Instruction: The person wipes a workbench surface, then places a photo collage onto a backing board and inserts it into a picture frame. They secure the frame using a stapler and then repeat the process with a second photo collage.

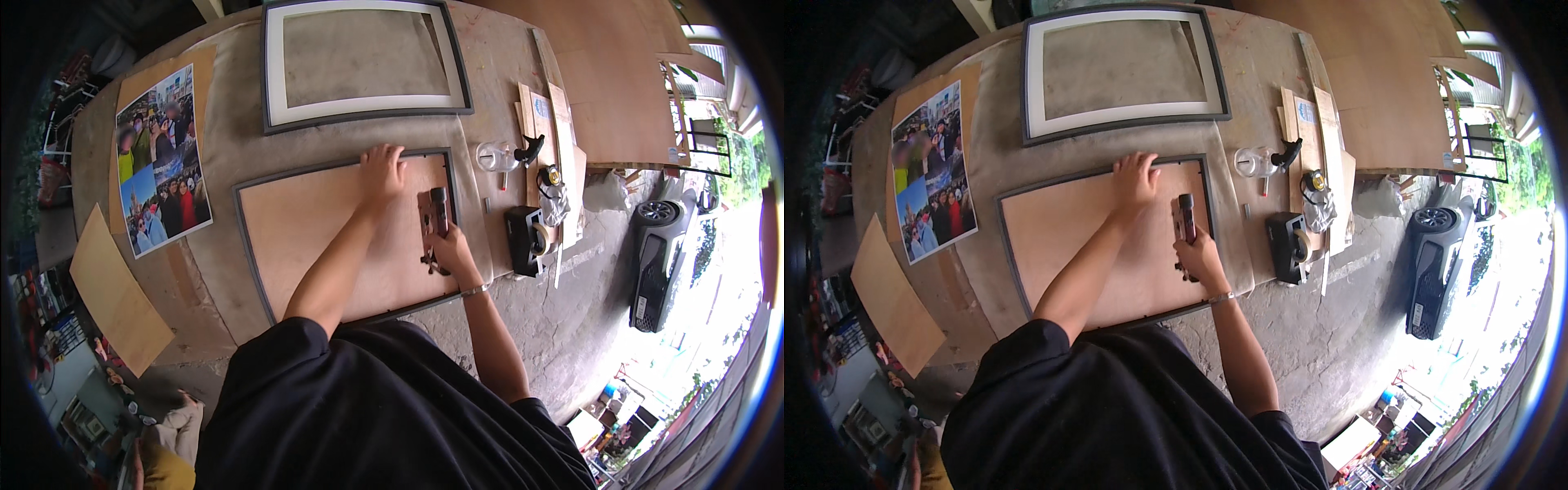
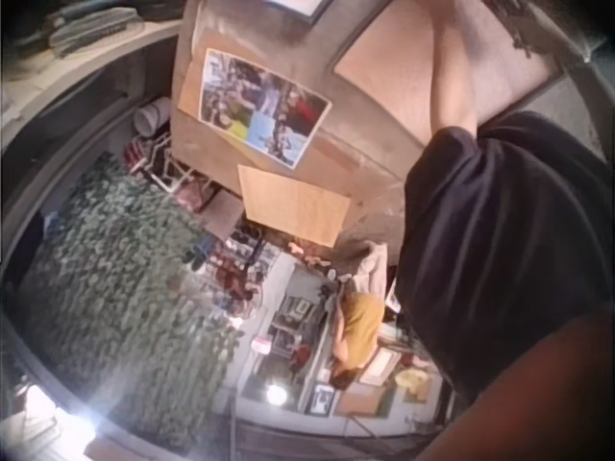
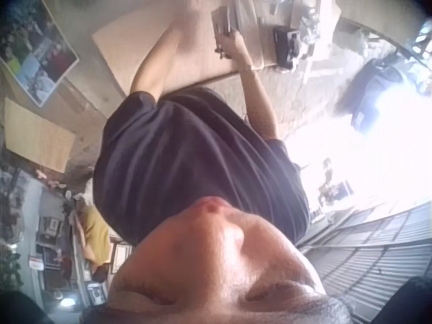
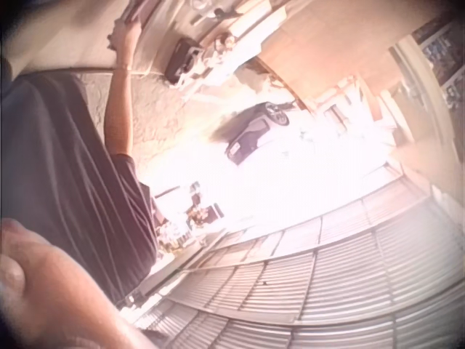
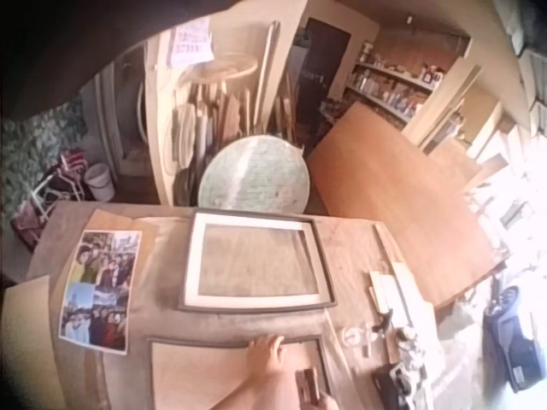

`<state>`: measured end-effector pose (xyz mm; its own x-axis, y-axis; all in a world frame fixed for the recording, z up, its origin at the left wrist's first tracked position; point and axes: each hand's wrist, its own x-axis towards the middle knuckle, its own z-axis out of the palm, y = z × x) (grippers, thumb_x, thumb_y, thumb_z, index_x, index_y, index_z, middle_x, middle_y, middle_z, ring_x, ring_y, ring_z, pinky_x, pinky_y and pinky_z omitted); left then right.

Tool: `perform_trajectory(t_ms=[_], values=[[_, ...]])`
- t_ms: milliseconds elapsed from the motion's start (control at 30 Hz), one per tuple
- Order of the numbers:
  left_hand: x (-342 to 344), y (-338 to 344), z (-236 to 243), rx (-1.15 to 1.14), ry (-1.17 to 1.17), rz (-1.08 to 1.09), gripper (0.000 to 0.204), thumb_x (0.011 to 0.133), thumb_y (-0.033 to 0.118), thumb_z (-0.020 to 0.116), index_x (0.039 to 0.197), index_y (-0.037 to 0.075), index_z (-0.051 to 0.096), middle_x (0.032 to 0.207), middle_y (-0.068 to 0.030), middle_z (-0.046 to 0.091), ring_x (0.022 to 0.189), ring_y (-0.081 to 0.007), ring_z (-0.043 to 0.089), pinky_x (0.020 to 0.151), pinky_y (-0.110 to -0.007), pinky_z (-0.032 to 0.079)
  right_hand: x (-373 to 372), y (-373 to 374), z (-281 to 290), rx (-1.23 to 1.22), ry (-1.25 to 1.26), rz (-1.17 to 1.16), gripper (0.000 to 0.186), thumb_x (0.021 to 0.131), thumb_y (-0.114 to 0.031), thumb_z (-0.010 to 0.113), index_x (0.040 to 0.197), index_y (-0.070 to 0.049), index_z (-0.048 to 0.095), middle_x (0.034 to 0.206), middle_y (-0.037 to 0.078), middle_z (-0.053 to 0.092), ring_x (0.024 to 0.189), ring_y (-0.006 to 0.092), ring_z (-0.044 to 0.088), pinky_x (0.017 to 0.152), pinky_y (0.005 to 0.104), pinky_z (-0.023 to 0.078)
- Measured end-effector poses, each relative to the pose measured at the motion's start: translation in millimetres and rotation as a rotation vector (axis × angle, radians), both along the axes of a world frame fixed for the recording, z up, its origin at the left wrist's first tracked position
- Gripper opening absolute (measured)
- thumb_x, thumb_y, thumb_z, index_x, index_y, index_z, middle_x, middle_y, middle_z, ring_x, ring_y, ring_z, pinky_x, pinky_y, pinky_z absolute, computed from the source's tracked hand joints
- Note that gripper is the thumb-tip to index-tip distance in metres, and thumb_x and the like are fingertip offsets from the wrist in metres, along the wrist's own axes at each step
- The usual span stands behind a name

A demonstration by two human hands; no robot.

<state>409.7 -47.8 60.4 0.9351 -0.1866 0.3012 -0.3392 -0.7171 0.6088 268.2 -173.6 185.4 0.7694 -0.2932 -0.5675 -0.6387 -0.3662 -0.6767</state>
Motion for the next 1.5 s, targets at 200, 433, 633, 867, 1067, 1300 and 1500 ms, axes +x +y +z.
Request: perform_trajectory(t_ms=[200, 433, 633, 867, 1067, 1300, 1500], values=[[-8.5, 98.3, 8.7, 0.063, -0.007, 0.093, 0.027, 0.087, 0.031, 0.066, 0.109, 0.016, 0.066, 0.107, -0.0051, 0.061, 0.103, -0.0269, 0.055, 0.092, -0.045, 0.039, 14.7, 48.0, -26.5, -0.021, 0.044, -0.004, 0.03, 0.076, -0.027, 0.058, 0.076, 0.003, 0.065, 0.066, 0.017, 0.066, 0.065, 0.0285, 0.069, 0.063, 0.0402, 0.052], [-4.6, 100.8, 8.8, 0.074, -0.035, 0.071, 0.023, 0.082, 0.025, 0.071, 0.104, 0.017, 0.067, 0.102, 0.0003, 0.062, 0.101, -0.0237, 0.055, 0.089, -0.041, 0.038, 94.8, 72.0, -7.0, -0.079, 0.148, 0.049, 0.022, 0.079, -0.016, 0.057, 0.069, 0.003, 0.061, 0.059, 0.009, 0.062, 0.054, 0.0176, 0.063, 0.049, 0.0325, 0.048], [5.3, 92.6, 16.0, 0.038, -0.063, 0.051, 0.02, 0.082, 0.023, 0.072, 0.101, 0.017, 0.067, 0.1, 0.0002, 0.061, 0.1, -0.0224, 0.055, 0.088, -0.041, 0.039, 97.4, 53.0, -37.6, -0.305, 0.063, -0.042, 0.027, 0.079, -0.021, 0.061, 0.063, 0.001, 0.06, 0.052, 0.009, 0.059, 0.043, 0.0193, 0.06, 0.043, 0.0327, 0.047], [6.6, 106.0, 2.3, 0.044, -0.025, 0.013, 0.023, 0.089, 0.024, 0.062, 0.11, 0.015, 0.064, 0.105, -0.0046, 0.061, 0.103, -0.0263, 0.055, 0.093, -0.044, 0.038, 43.2, 78.9, -17.3, 0.044, 0.029, 0.066, 0.028, 0.079, -0.023, 0.061, 0.085, 0.004, 0.061, 0.064, 0.008, 0.06, 0.059, 0.0185, 0.061, 0.055, 0.0342, 0.049], [-12.1, 172.7, -3.6, 0.086, -0.029, 0.06, 0.025, 0.089, 0.019, 0.059, 0.113, 0.014, 0.062, 0.108, -0.0074, 0.06, 0.106, -0.0282, 0.053, 0.096, -0.045, 0.037, 34.8, 143.6, -28.6, -0.007, 0.035, 0.112, 0.031, 0.079, -0.026, 0.061, 0.082, 0.004, 0.062, 0.063, 0.016, 0.062, 0.059, 0.0258, 0.065, 0.058, 0.0391, 0.051], [-9.2, 179.9, 13.0, 0.068, -0.042, 0.045, 0.02, 0.086, 0.018, 0.061, 0.106, 0.013, 0.061, 0.104, -0.0066, 0.059, 0.104, -0.0281, 0.053, 0.096, -0.045, 0.037, 97.9, 180.0, 2.6, -0.096, 0.133, 0.102, 0.031, 0.078, -0.025, 0.059, 0.066, 0.002, 0.064, 0.059, 0.013, 0.063, 0.052, 0.0207, 0.064, 0.052, 0.034, 0.05], [9.8, 160.1, 22.9, 0.059, -0.1, 0.068, 0.021, 0.087, 0.017, 0.061, 0.107, 0.01, 0.062, 0.105, -0.0065, 0.058, 0.105, -0.0261, 0.052, 0.097, -0.043, 0.037, 122.5, 157.1, -1.6, -0.06, 0.139, 0.048, 0.027, 0.082, -0.022, 0.061, 0.067, 0.001, 0.059, 0.054, 0.008, 0.058, 0.044, 0.0173, 0.058, 0.042, 0.0317, 0.045]])
